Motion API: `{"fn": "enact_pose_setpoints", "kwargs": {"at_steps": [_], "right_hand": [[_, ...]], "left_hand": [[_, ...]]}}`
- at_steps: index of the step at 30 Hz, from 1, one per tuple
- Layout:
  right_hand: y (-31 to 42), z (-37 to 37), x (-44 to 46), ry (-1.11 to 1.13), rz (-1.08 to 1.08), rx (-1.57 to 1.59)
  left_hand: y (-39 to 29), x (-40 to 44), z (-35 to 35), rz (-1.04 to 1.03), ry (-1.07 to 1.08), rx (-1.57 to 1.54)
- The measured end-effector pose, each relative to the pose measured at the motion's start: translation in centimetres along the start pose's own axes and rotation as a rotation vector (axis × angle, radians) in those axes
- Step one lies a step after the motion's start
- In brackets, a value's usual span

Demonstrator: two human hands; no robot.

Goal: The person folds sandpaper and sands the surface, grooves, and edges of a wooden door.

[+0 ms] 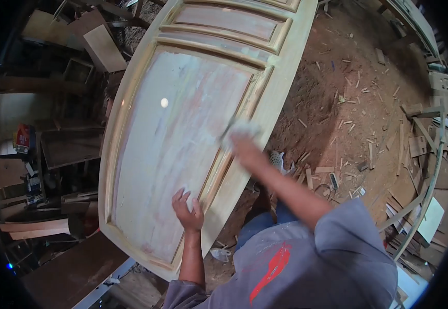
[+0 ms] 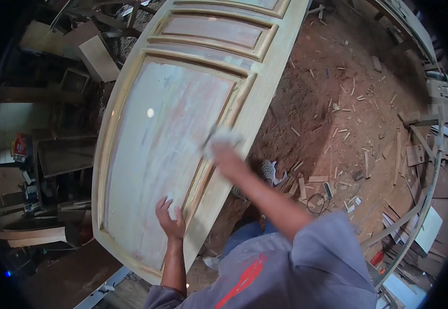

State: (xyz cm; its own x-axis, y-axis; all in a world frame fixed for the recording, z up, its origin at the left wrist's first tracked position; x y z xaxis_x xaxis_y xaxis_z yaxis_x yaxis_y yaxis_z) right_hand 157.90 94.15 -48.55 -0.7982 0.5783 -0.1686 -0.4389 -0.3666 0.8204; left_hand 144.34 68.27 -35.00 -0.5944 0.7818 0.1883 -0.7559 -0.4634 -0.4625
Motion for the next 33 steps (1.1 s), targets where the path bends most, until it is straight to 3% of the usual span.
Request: {"fn": "enact_pose_setpoints", "kwargs": {"at_steps": [1,2,4,7,10,12,14,17,20,23,27,30,33], "right_hand": [[3.4,-4.6,-3.3,0.091,0.154,-0.163],[5.8,-7.6,-6.8,0.102,0.221,-0.109],[9.7,-8.0,-9.2,0.125,0.3,-0.121],[7.7,-6.7,-9.5,0.508,0.115,0.022],[8.0,0.8,-11.0,0.152,0.544,0.185],[3.7,5.8,-10.1,0.023,0.445,0.215],[0.0,15.4,-6.6,-0.409,0.366,-0.05],[-9.0,27.5,1.8,-0.827,0.078,-0.242],[-18.2,33.7,11.2,-0.921,-0.436,-0.223],[-20.4,36.6,17.0,-0.899,-0.5,-0.465],[-20.0,36.5,18.1,-0.9,-0.524,-0.522],[-19.3,36.7,18.1,-0.851,-0.563,-0.558],[-19.5,36.7,18.0,-0.897,-0.542,-0.521]], "left_hand": [[-1.8,1.6,-1.5,-0.026,0.046,-0.123],[-3.4,3.1,-2.9,-0.054,0.095,-0.24],[-7.1,5.2,-7.4,-0.035,0.278,-0.37],[-8.9,5.1,-11.5,-0.065,0.389,-0.316],[-8.6,3.8,-13.1,-0.117,0.407,-0.203],[-8.1,2.4,-15.1,-0.178,0.524,0.011],[-8.1,2.3,-16.4,-0.255,0.556,0.198],[-11.0,6.4,-19.0,-0.389,0.606,0.199],[-18.3,16.2,-23.8,-0.513,0.544,0.094],[-22.9,22.0,-27.0,-0.555,0.455,0.095],[-16.8,17.3,-25.0,-0.358,0.574,0.025],[-17.1,16.9,-25.2,-0.351,0.564,0.107],[-24.3,25.0,-29.9,-0.457,0.483,0.164]]}}
Point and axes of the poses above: each hand's wrist, its own x-axis towards the middle knuckle, its own z-axis out of the back of the hand, y = z × x, the point moved 10 cm from there along x, towards the middle knuckle, and after that the axes turned 1 degree about x, right-handed, at the moved point
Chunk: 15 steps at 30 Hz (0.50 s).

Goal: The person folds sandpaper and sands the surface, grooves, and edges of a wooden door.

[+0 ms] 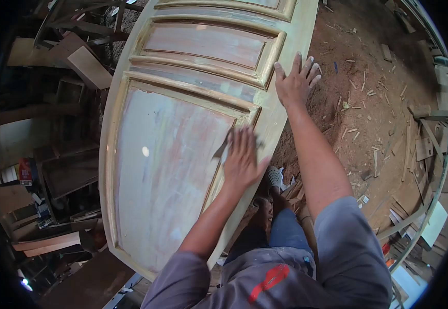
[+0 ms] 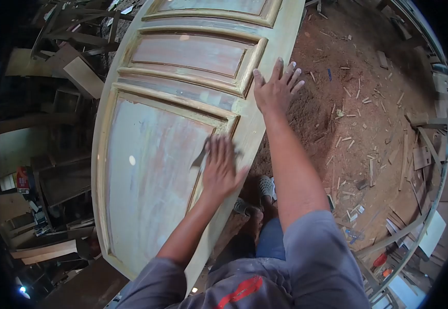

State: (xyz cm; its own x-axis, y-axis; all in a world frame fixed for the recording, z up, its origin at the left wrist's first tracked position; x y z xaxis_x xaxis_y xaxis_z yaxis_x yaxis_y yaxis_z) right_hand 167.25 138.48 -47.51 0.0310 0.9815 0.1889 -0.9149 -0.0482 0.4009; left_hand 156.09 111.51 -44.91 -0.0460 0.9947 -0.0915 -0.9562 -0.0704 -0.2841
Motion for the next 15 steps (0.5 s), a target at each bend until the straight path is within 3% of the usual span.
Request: {"fn": "enact_pose_setpoints", "kwargs": {"at_steps": [3,9,13,15], "right_hand": [[-0.2,0.0,0.1,-0.005,0.0,0.004],[0.2,0.5,0.1,0.019,-0.004,-0.019],[0.3,0.6,0.0,0.016,-0.012,-0.014],[0.3,0.4,-0.4,0.027,-0.019,-0.014]], "left_hand": [[-1.1,6.8,0.9,-0.019,-0.077,-0.056],[1.6,-2.6,1.1,0.021,0.053,-0.224],[-1.1,5.1,1.2,-0.121,-0.009,-0.009],[-2.1,9.6,2.6,-0.112,-0.082,-0.078]]}}
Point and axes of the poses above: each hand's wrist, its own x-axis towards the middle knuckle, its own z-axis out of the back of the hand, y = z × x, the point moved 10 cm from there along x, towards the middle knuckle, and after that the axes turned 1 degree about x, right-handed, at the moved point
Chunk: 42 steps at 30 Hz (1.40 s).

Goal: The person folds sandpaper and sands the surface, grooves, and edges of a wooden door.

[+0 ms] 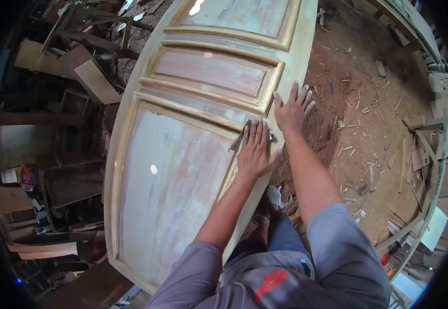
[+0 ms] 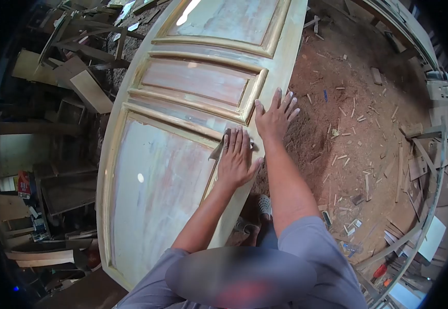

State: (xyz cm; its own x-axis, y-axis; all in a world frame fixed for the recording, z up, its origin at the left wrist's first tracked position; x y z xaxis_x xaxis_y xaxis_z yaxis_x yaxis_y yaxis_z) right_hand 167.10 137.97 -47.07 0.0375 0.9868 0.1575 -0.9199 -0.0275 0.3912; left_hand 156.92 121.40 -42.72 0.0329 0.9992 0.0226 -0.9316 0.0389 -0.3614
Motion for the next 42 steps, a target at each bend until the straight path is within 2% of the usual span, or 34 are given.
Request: {"fn": "enact_pose_setpoints", "kwargs": {"at_steps": [3,6,9,12,15,18,21,24,27,30,33,36,38,39,42], "right_hand": [[-0.4,0.0,0.1,0.028,-0.009,-0.007],[0.0,0.2,0.5,0.043,-0.023,0.011],[-0.4,0.1,-0.3,0.051,-0.044,0.008],[0.0,0.5,0.4,0.045,-0.038,0.007],[0.0,0.8,0.2,0.052,-0.039,0.014],[0.3,0.6,0.8,0.027,-0.026,0.016],[-0.2,0.4,-0.1,0.036,-0.036,0.005],[0.2,0.4,0.5,0.014,-0.013,-0.001],[0.1,0.5,0.5,0.024,-0.015,0.023],[0.1,0.5,0.4,0.049,-0.034,0.063],[0.0,0.7,0.9,0.045,-0.059,0.076],[0.2,0.4,0.8,0.044,-0.045,0.073],[-0.1,0.7,0.9,0.028,-0.049,0.066],[0.0,0.7,0.9,0.029,-0.041,0.062],[0.2,0.4,0.6,0.029,-0.035,0.067]], "left_hand": [[1.4,-2.9,-0.8,0.033,0.053,-0.067],[2.3,-11.1,-0.2,0.134,0.086,-0.113],[2.0,-9.3,-1.1,0.118,0.145,-0.101],[1.1,-1.1,0.1,0.019,0.055,-0.016],[1.9,-2.7,-0.6,0.035,0.043,-0.12],[2.4,-10.7,-0.3,0.101,0.099,-0.09],[2.0,-9.6,-0.7,0.076,0.108,-0.048],[1.1,-1.6,-0.6,-0.007,0.018,-0.004],[1.5,-0.7,-1.4,0.002,0.003,0.009],[3.0,-9.3,-2.1,0.085,0.079,-0.111],[2.1,-12.1,-0.1,0.143,0.077,-0.105],[0.7,-4.7,0.4,0.086,-0.015,-0.062],[1.2,-3.5,-0.1,0.114,-0.104,-0.138],[1.8,-3.6,-0.3,0.144,-0.152,-0.178],[3.6,-10.9,-0.8,0.285,-0.239,-0.386]]}}
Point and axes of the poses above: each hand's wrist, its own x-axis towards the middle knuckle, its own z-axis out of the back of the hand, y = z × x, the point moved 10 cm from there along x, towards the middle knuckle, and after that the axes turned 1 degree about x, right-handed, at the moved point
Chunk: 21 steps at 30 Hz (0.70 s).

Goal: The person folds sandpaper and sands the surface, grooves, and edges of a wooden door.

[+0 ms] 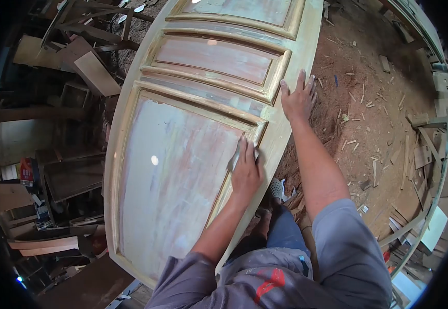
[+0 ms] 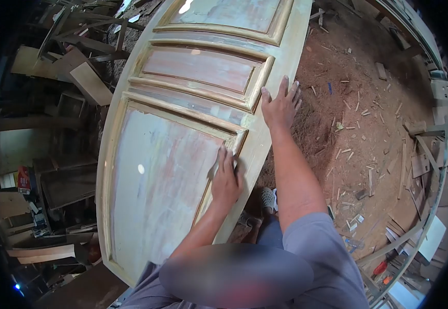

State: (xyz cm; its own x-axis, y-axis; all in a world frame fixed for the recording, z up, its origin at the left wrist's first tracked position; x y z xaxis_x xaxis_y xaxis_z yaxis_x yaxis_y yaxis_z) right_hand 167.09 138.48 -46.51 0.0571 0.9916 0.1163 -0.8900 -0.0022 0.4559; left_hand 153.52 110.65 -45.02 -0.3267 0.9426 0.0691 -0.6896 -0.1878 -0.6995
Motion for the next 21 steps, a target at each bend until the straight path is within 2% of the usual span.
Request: {"fn": "enact_pose_setpoints", "kwargs": {"at_steps": [3,8,13,16,18,21], "right_hand": [[-0.4,-0.1,0.0,-0.003,-0.006,-0.019],[-0.2,-0.4,-0.6,0.034,-0.021,-0.015],[-0.4,-0.4,-0.2,0.026,-0.015,-0.049],[-0.5,-0.6,-0.4,0.024,0.001,-0.04],[0.0,-0.7,-0.2,0.008,0.019,-0.035],[-0.3,-0.5,-0.2,-0.003,0.021,-0.073]], "left_hand": [[-0.4,-4.7,2.4,-0.056,-0.042,0.226],[-2.0,4.6,1.7,0.02,-0.259,0.098],[-0.4,-1.3,4.0,0.0,-0.269,0.076],[0.0,-0.3,2.8,0.034,-0.257,0.105],[-1.9,4.6,2.2,-0.009,-0.284,0.069],[-1.6,3.4,2.8,0.017,-0.255,0.052]]}}
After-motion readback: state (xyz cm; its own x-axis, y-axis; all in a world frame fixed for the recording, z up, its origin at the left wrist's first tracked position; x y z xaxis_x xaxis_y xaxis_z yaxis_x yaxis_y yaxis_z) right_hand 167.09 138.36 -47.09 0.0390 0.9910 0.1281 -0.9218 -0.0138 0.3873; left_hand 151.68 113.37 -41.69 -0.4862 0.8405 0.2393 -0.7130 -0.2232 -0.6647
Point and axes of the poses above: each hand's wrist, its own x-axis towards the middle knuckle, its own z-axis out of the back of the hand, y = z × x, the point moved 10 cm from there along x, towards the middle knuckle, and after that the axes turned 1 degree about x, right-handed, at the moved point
